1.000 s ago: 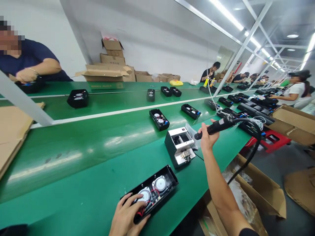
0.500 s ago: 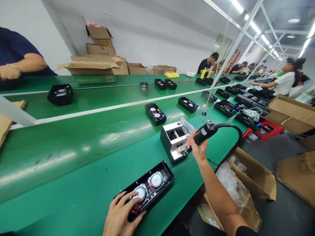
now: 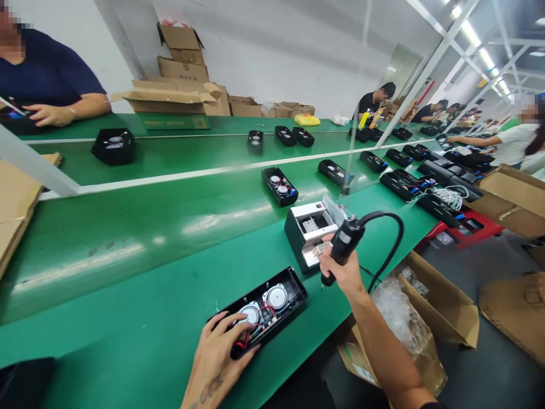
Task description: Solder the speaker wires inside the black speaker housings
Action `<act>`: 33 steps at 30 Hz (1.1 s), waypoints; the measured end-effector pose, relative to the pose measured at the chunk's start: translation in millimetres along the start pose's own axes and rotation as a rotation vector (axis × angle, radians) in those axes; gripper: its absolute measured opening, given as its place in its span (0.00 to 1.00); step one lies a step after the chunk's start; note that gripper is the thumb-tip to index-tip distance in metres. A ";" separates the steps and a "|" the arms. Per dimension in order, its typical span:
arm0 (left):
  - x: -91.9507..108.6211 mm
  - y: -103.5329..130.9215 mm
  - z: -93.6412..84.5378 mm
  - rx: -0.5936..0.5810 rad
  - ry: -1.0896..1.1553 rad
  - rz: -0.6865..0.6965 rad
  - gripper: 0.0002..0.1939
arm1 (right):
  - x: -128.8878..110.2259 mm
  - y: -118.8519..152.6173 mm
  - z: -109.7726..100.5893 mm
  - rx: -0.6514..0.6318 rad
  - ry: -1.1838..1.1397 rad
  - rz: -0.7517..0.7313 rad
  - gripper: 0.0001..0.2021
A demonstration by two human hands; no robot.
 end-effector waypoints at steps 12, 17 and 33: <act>22.9 -9.5 -10.5 -0.098 0.076 -0.100 0.14 | -29.3 77.6 126.9 -0.326 -0.466 -0.193 0.13; 25.4 -12.2 -12.9 -0.090 0.162 -0.110 0.12 | -13.0 83.2 149.7 -0.355 -0.367 -0.180 0.13; 28.9 -6.1 -7.5 -0.150 0.176 -0.148 0.17 | -0.6 90.4 165.7 -0.454 0.021 -0.153 0.09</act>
Point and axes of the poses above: each hand's wrist, its own y-axis away from the middle knuckle, its own z-axis out of the palm, x = y × z, the point moved 8 cm from there along -y, towards the middle knuckle, and after that the axes turned 4 degrees about -z, right-handed, at the moved point
